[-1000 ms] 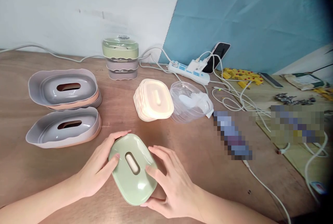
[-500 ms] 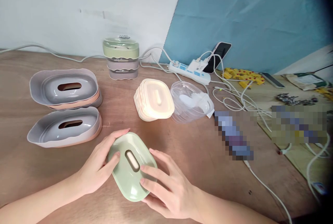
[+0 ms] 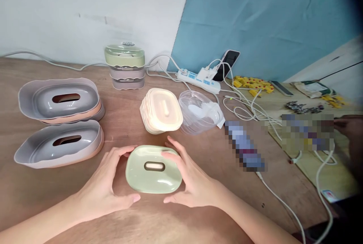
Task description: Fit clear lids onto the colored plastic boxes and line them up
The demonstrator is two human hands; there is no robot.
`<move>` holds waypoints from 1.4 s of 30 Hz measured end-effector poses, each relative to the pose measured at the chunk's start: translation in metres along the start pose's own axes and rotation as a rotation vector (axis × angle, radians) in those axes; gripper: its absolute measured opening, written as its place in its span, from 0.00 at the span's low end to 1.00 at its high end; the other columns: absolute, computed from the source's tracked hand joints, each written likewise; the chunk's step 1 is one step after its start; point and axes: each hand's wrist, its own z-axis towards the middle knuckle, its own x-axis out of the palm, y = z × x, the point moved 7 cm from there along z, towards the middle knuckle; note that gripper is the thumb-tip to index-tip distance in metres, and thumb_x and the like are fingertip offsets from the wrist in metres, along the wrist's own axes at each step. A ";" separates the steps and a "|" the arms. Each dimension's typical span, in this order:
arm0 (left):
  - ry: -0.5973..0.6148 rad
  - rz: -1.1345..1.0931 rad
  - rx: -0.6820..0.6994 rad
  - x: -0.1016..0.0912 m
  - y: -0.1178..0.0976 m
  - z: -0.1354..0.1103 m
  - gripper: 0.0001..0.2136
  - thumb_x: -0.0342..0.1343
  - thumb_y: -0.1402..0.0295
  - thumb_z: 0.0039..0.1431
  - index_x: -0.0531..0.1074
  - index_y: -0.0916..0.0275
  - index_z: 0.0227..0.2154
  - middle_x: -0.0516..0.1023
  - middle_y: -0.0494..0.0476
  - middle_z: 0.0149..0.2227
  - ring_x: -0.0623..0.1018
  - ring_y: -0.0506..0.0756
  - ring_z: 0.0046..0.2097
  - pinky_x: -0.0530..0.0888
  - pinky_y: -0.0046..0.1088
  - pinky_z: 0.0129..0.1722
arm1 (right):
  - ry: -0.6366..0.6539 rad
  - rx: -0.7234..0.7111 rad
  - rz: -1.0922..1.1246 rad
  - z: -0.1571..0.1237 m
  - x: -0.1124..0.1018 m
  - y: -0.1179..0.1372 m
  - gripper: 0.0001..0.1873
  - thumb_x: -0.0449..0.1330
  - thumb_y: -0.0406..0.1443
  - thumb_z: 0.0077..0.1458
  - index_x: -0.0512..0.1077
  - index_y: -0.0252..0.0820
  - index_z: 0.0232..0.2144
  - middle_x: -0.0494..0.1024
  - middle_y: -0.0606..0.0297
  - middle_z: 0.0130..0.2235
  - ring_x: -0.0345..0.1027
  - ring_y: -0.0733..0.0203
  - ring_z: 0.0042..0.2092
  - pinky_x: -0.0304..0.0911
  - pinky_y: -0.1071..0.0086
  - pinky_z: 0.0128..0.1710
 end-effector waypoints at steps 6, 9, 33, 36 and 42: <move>-0.004 0.114 0.083 0.000 -0.006 0.003 0.35 0.62 0.66 0.43 0.54 0.49 0.55 0.64 0.58 0.52 0.65 0.68 0.52 0.65 0.50 0.48 | -0.054 -0.033 0.164 0.004 0.005 -0.002 0.54 0.70 0.40 0.40 0.42 0.42 0.61 0.54 0.48 0.59 0.50 0.50 0.62 0.56 0.56 0.58; 0.025 0.141 0.131 0.002 -0.009 0.004 0.33 0.59 0.67 0.47 0.52 0.50 0.56 0.62 0.59 0.54 0.63 0.68 0.54 0.64 0.49 0.50 | -0.064 0.004 0.193 0.006 0.003 -0.003 0.57 0.72 0.40 0.37 0.41 0.44 0.61 0.55 0.50 0.59 0.52 0.51 0.61 0.57 0.58 0.57; 0.077 0.409 0.299 0.010 -0.010 0.001 0.36 0.58 0.61 0.48 0.48 0.53 0.60 0.58 0.59 0.59 0.57 0.67 0.60 0.57 0.46 0.55 | -0.774 0.247 -0.605 -0.017 -0.107 -0.035 0.11 0.56 0.34 0.57 0.68 0.44 0.44 0.67 0.53 0.53 0.60 0.48 0.56 0.61 0.49 0.53; 0.165 0.394 0.357 0.016 -0.015 -0.001 0.38 0.60 0.58 0.46 0.49 0.52 0.60 0.59 0.60 0.60 0.58 0.67 0.59 0.57 0.45 0.55 | -0.844 0.177 -0.564 -0.021 -0.105 -0.026 0.06 0.56 0.32 0.57 0.69 0.46 0.38 0.73 0.58 0.48 0.62 0.50 0.56 0.57 0.46 0.56; 0.193 0.423 0.349 0.017 -0.016 0.000 0.39 0.61 0.55 0.46 0.49 0.54 0.59 0.61 0.61 0.59 0.60 0.67 0.58 0.56 0.46 0.55 | -1.060 -0.139 0.037 -0.049 -0.098 0.020 0.07 0.57 0.34 0.57 0.68 0.48 0.40 0.75 0.64 0.35 0.73 0.55 0.42 0.71 0.53 0.44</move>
